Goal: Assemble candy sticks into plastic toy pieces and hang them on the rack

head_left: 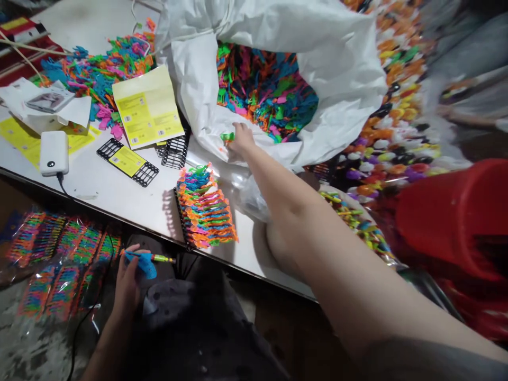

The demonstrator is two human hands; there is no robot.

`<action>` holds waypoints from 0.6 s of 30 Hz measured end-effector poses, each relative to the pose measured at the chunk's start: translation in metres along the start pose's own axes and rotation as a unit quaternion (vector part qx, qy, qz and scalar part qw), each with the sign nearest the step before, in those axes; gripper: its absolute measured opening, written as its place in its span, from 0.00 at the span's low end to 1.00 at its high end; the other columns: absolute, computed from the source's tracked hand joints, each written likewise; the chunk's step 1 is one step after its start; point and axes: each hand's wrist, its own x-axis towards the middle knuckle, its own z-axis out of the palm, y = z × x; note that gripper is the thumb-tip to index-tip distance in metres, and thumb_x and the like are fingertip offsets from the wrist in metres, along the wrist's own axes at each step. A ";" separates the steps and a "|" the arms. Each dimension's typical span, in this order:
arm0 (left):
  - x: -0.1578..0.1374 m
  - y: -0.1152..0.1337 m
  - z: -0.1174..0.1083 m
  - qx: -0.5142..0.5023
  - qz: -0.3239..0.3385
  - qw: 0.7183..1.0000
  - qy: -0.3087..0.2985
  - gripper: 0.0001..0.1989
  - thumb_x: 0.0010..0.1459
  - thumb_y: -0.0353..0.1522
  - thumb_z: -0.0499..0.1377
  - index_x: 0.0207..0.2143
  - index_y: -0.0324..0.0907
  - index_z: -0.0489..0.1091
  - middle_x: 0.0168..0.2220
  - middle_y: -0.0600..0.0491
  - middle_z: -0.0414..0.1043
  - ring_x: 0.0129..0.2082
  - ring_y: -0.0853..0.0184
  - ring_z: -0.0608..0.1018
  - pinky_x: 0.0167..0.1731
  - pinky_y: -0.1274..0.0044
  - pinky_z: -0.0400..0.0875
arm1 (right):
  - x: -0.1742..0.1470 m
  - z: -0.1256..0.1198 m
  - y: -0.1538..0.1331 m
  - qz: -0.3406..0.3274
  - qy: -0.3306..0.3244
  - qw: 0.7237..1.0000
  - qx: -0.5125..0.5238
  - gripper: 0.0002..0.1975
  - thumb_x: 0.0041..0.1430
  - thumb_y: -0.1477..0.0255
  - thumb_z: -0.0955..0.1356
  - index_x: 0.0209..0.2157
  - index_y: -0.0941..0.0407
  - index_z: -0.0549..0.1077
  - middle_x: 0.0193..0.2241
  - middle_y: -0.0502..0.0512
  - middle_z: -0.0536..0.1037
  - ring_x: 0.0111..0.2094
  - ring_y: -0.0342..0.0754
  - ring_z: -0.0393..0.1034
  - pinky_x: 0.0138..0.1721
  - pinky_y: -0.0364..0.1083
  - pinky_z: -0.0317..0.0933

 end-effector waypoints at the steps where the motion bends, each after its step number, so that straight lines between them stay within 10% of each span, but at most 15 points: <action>1: 0.005 0.003 -0.002 -0.007 0.003 1.000 0.006 0.28 0.43 0.43 0.64 0.46 0.42 0.63 0.36 0.52 0.73 0.33 0.72 0.74 0.30 0.83 0.67 | 0.001 0.001 0.001 0.004 -0.020 1.000 -0.017 0.32 0.53 0.75 0.66 0.59 0.66 0.55 0.56 0.69 0.59 0.55 0.58 0.57 0.54 0.55 0.52; 7: 0.022 0.010 -0.009 -0.002 0.044 0.999 0.020 0.28 0.46 0.42 0.63 0.50 0.45 0.64 0.36 0.53 0.74 0.33 0.73 0.75 0.31 0.85 0.68 | -0.004 0.003 0.001 0.052 -0.082 0.994 -0.043 0.28 0.55 0.70 0.67 0.54 0.69 0.59 0.44 0.67 0.68 0.46 0.49 0.63 0.49 0.53 0.56; 12: 0.007 0.016 0.000 0.001 0.074 0.997 0.007 0.32 0.44 0.44 0.63 0.52 0.42 0.63 0.31 0.53 0.73 0.29 0.74 0.74 0.29 0.85 0.68 | -0.016 -0.046 -0.020 0.055 0.094 0.993 0.044 0.26 0.51 0.76 0.68 0.50 0.63 0.57 0.45 0.64 0.67 0.46 0.52 0.64 0.48 0.54 0.58; 18: -0.033 0.018 0.020 -0.065 -0.009 0.995 -0.074 0.33 0.42 0.47 0.64 0.51 0.48 0.60 0.35 0.54 0.71 0.35 0.66 0.77 0.34 0.74 0.74 | -0.140 -0.148 -0.054 -0.220 0.205 0.872 0.387 0.20 0.54 0.74 0.66 0.46 0.55 0.52 0.43 0.55 0.68 0.36 0.39 0.66 0.39 0.42 0.63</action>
